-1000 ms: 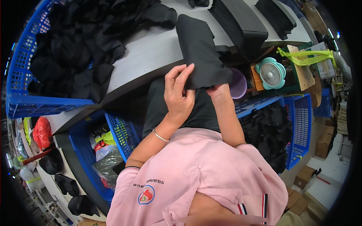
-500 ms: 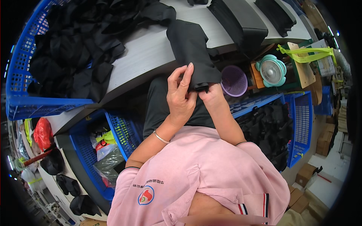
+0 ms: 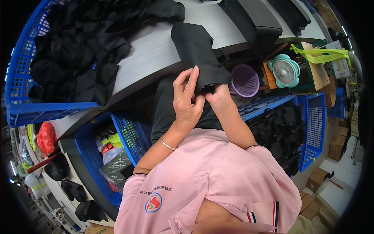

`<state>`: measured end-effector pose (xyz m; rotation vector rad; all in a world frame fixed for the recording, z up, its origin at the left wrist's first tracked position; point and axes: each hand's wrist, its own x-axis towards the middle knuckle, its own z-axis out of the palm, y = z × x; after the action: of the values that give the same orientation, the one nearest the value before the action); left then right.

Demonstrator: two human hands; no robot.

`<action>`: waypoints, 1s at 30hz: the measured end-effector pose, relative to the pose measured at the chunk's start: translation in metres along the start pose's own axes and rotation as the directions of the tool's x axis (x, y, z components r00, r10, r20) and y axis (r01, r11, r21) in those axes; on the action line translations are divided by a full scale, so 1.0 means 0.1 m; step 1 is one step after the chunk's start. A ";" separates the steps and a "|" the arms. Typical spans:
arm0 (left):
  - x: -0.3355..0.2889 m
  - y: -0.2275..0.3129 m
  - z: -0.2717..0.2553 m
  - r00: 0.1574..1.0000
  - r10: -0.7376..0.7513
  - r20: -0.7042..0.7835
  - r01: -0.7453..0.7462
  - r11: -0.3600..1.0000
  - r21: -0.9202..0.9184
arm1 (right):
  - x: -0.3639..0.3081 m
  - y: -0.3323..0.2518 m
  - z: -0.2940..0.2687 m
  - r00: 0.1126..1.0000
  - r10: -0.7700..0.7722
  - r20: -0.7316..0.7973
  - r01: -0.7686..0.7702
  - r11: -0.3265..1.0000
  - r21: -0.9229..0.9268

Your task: Inspecting, folding, and organizing black fabric components at a manufacturing workstation.

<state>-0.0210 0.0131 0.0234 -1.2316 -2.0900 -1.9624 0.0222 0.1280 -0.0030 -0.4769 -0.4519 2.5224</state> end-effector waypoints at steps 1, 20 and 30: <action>0.00 -0.01 0.00 1.000 0.023 -0.004 -0.023 1.000 -0.011 | 0.00 0.01 0.02 0.999 0.010 -0.044 -0.009 1.000 0.005; 0.03 -0.12 -0.21 0.996 -0.049 -0.069 0.055 0.995 0.082 | 0.16 0.33 -0.27 0.952 -0.305 0.029 0.300 0.912 -0.280; -0.06 -0.56 -0.35 0.784 -0.567 -0.253 0.516 0.821 -0.244 | 0.06 -0.06 -0.15 0.922 -0.074 0.380 0.382 0.009 -0.924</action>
<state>-0.0644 -0.0142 -0.0187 -0.2663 -2.3149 -2.3854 0.0262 0.1389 -0.0150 -0.4834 -2.2809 1.4467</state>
